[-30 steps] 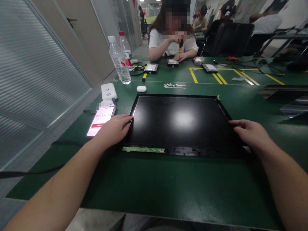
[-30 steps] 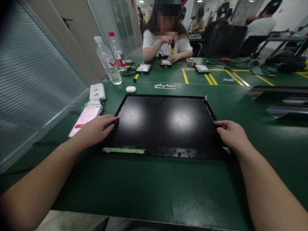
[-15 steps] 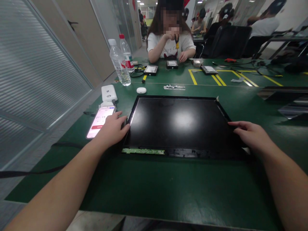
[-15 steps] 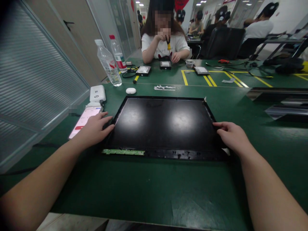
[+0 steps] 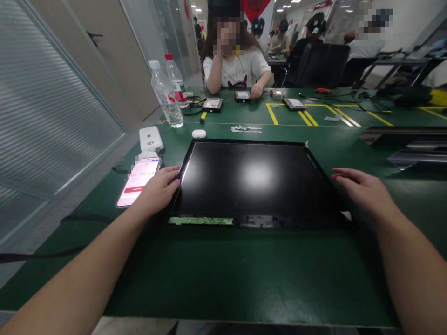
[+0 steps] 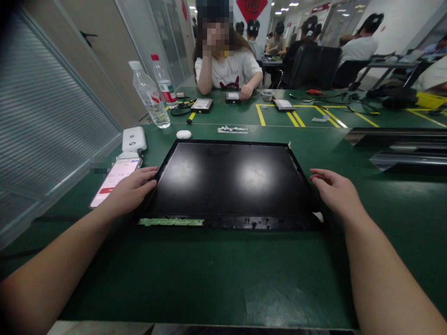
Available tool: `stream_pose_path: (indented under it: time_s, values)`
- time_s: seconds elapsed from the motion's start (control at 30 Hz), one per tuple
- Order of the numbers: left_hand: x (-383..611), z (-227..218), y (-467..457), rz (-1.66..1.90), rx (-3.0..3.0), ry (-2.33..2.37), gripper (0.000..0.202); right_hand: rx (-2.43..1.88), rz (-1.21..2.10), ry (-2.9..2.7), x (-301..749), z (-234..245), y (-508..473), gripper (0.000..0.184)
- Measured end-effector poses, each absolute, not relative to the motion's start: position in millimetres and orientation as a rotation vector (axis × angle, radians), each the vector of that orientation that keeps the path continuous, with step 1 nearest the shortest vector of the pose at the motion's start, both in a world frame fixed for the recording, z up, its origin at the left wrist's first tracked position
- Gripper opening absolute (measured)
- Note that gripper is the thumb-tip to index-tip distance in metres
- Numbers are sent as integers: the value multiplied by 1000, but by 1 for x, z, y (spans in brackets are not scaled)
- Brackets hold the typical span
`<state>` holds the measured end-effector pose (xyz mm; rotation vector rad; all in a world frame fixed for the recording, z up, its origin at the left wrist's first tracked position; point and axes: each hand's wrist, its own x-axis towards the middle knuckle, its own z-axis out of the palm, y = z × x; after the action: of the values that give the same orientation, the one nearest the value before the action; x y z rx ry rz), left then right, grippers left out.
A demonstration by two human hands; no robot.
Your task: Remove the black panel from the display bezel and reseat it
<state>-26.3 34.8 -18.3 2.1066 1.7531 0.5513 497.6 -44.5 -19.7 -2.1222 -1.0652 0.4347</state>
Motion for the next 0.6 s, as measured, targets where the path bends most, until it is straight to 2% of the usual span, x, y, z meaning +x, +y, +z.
stream_pose_path:
  time_s: [0.27, 0.6]
  values:
    - [-10, -5, 22, 940, 1286, 1738, 36, -2001, 506, -1009, 500, -28, -43, 45]
    - [10, 16, 16, 990, 748, 1552, 58, -2172, 527, -1065, 486, -16, -46, 46]
